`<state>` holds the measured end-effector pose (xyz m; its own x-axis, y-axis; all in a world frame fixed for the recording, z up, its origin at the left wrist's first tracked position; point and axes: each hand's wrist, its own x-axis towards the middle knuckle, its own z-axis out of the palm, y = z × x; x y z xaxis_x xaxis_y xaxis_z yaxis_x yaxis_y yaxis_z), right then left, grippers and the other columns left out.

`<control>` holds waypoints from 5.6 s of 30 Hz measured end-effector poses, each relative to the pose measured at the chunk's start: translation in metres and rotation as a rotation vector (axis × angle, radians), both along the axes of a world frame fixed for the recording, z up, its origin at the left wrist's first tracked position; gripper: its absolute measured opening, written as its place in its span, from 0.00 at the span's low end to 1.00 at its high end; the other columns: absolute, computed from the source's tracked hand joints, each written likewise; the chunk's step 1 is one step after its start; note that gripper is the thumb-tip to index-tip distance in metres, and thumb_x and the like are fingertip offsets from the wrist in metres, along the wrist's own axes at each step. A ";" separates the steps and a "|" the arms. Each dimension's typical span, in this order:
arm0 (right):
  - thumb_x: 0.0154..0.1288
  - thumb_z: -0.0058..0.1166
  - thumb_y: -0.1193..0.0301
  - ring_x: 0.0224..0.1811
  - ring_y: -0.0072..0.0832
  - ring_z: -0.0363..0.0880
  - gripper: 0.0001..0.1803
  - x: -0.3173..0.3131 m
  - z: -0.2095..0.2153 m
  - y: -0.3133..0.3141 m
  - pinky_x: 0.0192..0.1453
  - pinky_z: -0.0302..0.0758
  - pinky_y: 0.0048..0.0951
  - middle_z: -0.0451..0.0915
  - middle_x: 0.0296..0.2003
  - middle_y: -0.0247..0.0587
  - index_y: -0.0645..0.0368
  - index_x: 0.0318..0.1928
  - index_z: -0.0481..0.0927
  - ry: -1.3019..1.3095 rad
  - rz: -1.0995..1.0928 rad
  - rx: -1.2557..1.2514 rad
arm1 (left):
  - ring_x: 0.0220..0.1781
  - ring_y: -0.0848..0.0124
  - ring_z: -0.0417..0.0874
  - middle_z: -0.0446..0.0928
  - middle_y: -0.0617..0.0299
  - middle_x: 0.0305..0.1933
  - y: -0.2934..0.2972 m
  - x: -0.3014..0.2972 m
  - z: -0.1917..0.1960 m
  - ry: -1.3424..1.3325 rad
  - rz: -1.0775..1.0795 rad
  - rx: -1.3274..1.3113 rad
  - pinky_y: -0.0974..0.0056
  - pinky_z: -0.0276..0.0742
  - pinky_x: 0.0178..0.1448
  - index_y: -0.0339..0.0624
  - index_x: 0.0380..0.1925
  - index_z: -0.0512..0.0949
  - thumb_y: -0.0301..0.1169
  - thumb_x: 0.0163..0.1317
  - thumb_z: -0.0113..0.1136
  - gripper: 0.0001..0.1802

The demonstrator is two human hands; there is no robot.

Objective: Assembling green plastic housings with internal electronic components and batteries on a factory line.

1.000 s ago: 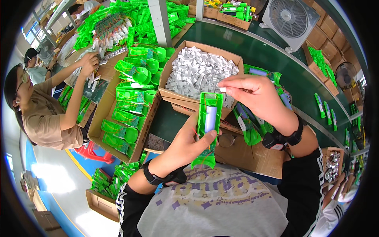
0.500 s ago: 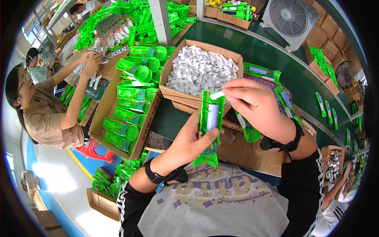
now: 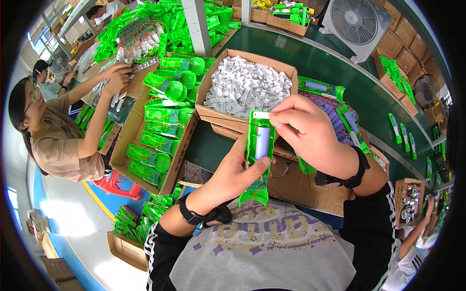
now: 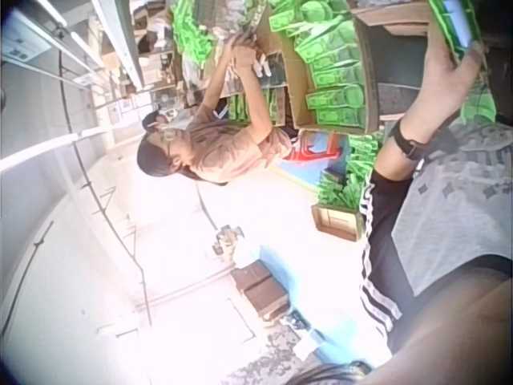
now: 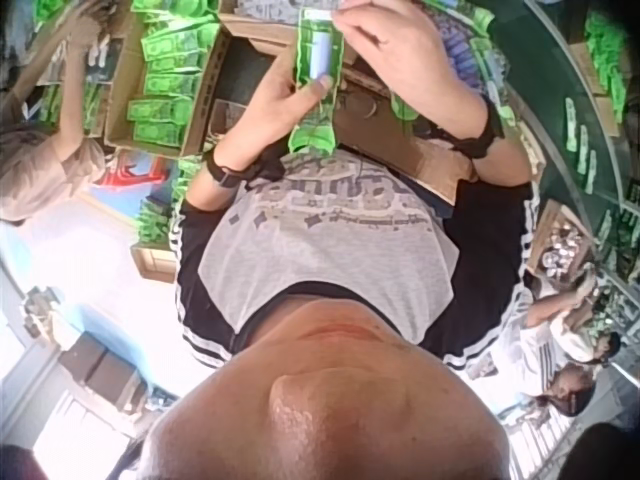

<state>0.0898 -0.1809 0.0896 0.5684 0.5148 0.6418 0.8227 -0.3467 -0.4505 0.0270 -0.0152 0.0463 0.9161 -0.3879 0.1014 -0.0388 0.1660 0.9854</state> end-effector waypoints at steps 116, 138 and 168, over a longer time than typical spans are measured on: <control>0.53 0.51 0.73 0.36 0.41 0.72 0.06 0.151 -0.044 0.018 0.41 0.69 0.36 0.72 0.29 0.45 0.63 0.29 0.77 0.048 0.195 -0.590 | 0.31 0.60 0.77 0.73 0.47 0.32 -0.065 0.015 -0.055 -0.162 -0.002 0.347 0.60 0.73 0.36 0.41 0.56 0.54 0.33 0.52 0.58 0.33; 0.58 0.53 0.74 0.40 0.29 0.77 0.10 0.054 0.013 -0.059 0.47 0.74 0.26 0.77 0.35 0.41 0.66 0.40 0.74 1.001 0.150 0.652 | 0.44 0.71 0.75 0.70 0.58 0.43 -0.047 0.000 -0.015 -0.056 -0.184 0.246 0.67 0.74 0.44 0.43 0.57 0.53 0.21 0.53 0.56 0.33; 0.52 0.55 0.81 0.34 0.29 0.76 0.05 0.001 0.007 -0.070 0.38 0.72 0.26 0.76 0.33 0.40 0.63 0.32 0.76 -0.001 -0.124 0.132 | 0.33 0.64 0.76 0.70 0.51 0.40 -0.041 -0.014 0.014 -0.524 0.007 0.268 0.64 0.73 0.37 0.39 0.56 0.56 0.24 0.46 0.62 0.37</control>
<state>0.0911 -0.2507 0.0963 0.6215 0.3520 0.6999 0.7778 -0.3838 -0.4977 0.0128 -0.0560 0.0602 0.7729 -0.4562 0.4410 -0.5324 -0.0882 0.8419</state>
